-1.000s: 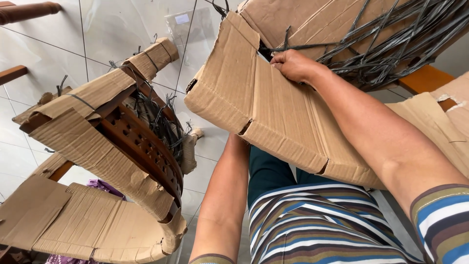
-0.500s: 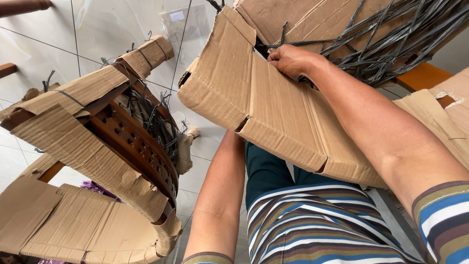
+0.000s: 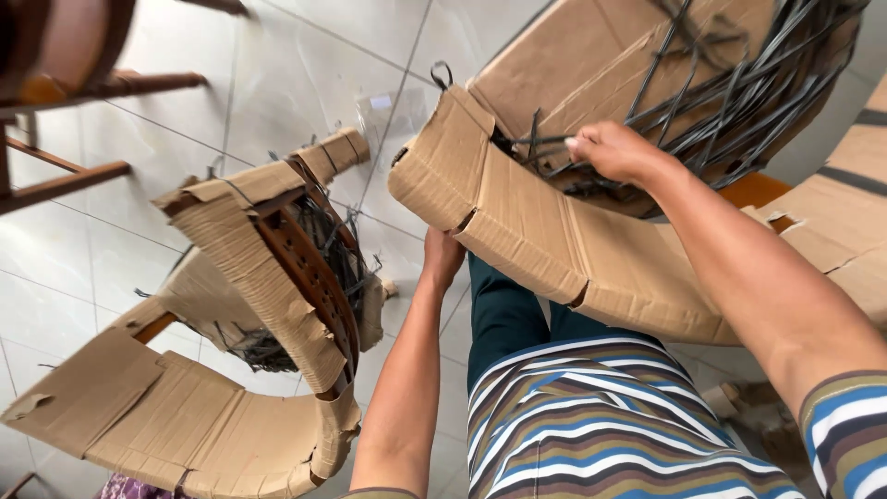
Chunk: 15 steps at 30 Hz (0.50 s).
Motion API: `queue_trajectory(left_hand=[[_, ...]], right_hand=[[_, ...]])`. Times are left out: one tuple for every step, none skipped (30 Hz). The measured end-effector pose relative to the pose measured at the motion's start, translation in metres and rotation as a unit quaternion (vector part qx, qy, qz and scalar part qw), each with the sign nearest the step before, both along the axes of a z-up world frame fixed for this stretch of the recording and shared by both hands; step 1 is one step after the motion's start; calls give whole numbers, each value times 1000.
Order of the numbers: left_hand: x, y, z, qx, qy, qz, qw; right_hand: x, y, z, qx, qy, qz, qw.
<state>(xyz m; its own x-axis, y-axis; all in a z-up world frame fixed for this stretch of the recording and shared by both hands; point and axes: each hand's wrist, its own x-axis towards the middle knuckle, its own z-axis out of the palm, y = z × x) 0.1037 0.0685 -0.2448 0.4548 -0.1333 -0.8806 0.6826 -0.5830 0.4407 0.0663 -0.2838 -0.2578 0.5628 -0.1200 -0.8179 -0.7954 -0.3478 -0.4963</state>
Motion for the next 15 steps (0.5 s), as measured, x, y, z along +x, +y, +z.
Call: queue_trajectory(left_hand=[[6,-4,10,-5,-10,-4,1000],[12,-8,21,-8,-20,-7,1000],[19,-13,31,-11,-29,-10,999],[15,-6,36,-14,-39,-9,999],[11,1,40,-11,-35,-27,999],[5,8,42,-8,-31,-46,998],[1,9,53,-11,-39,-46,998],[-5,11,64,-9,-38,-74,996],[-11,13,73,-5,-37,-102,994],[-18,17,75,-6,-42,-99,994],[-25,20,77,8,-56,-121,991],[-30,25,77,22,-69,-147,986],[-37,27,86,22,-74,-148,986],[-42,28,93,22,-83,-145,986],[-46,29,99,22,-91,-142,985]], right_hand=[[-2,-3,17,-6,-11,-1,1000],[-6,-5,34,1,-6,-25,1000],[-10,-7,50,9,-2,-49,999],[-12,-6,65,6,-11,-48,999],[-13,-4,80,18,-19,-65,998],[-17,-3,95,30,-26,-83,996],[-19,1,107,27,-34,-83,996],[-22,4,119,40,-41,-81,995],[-25,8,129,52,-47,-78,994],[-25,14,141,51,-52,-75,994],[-26,20,152,64,-61,-84,993],[-28,27,162,76,-71,-96,990],[-30,33,166,76,-76,-96,990],[-32,38,171,72,-79,-78,991],[-33,44,175,67,-83,-59,993]])
